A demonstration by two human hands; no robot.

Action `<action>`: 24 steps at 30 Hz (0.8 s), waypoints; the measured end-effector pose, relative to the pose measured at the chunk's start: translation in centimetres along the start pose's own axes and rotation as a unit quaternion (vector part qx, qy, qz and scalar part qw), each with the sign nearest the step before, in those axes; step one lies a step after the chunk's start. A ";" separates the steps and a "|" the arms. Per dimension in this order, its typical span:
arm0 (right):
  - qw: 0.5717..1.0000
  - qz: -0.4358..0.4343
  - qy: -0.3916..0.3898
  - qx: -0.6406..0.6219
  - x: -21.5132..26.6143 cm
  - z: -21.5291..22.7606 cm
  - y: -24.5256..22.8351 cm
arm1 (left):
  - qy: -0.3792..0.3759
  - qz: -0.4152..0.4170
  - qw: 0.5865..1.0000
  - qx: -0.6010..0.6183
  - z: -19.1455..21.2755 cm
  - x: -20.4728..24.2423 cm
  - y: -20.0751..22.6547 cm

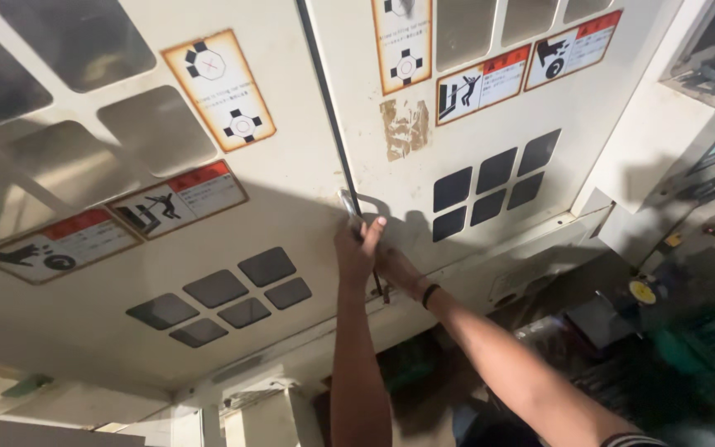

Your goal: The person organizes metal rods in a green crate and then uses a long metal bar to manipulate a latch on a large white machine. The person moves the rods into the crate and then secures the machine door.

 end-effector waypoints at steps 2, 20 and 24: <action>0.984 0.119 0.027 0.131 -0.9 -0.9 0.2 | 0.001 -0.004 1.000 -0.002 0.0 0.3 0.2; 0.935 -0.102 0.016 -0.340 2.4 0.4 -1.0 | -0.001 0.015 1.000 0.015 -0.4 0.3 -0.7; 0.923 -0.074 0.014 -0.376 2.1 0.2 -1.2 | -0.005 0.013 1.000 0.028 -0.3 0.3 -0.7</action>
Point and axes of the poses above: each hand's wrist, its own x-axis away from the middle knuckle, its own z-axis out of the back of the hand, y = z × x, the point moved 7 cm from there along -x, towards the middle knuckle, and after that the axes turned 12 degrees about -y, right-handed, at the moved point
